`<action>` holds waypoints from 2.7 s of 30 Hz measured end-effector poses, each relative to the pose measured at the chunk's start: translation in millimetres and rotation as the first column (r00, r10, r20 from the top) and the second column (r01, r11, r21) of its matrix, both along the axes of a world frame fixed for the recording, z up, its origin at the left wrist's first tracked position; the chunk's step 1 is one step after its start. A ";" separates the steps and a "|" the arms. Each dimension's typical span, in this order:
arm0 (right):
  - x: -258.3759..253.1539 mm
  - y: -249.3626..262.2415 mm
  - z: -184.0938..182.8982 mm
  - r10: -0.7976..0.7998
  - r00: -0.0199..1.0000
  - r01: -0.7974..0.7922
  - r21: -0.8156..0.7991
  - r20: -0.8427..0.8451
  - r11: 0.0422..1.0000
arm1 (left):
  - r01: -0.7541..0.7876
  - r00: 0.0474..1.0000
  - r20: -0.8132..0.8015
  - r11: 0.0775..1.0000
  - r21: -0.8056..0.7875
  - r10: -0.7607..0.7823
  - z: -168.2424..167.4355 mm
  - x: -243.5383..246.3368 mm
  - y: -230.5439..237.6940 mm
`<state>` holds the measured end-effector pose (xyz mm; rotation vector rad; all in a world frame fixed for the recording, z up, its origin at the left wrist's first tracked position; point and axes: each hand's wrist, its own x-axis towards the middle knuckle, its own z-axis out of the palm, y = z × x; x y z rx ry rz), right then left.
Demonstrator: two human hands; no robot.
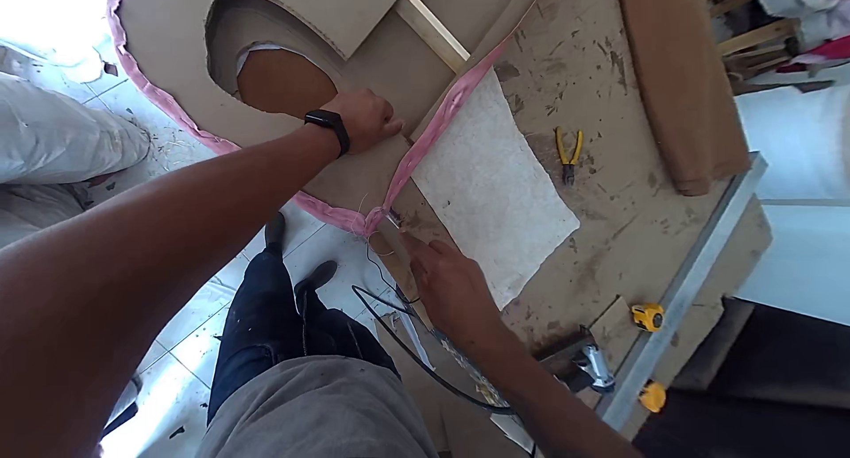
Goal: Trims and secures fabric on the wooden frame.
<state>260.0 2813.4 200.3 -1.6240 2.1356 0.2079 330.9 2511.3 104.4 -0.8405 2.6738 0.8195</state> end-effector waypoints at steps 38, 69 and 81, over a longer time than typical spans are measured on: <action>9.2 50.7 -91.5 -0.307 -0.118 0.681 0.303 0.944 0.667 | -0.041 0.999 0.028 0.996 -0.084 0.043 0.7 -0.9 7.4; 6.9 -9.4 30.7 0.236 0.971 -0.231 0.093 -0.049 0.969 | -0.058 0.998 -0.005 0.997 -0.044 0.058 3.8 -1.9 3.3; 39.4 -23.9 36.8 0.249 0.957 -0.212 0.225 -0.150 0.951 | -0.092 0.996 0.008 0.995 -0.041 0.092 0.1 -1.2 5.1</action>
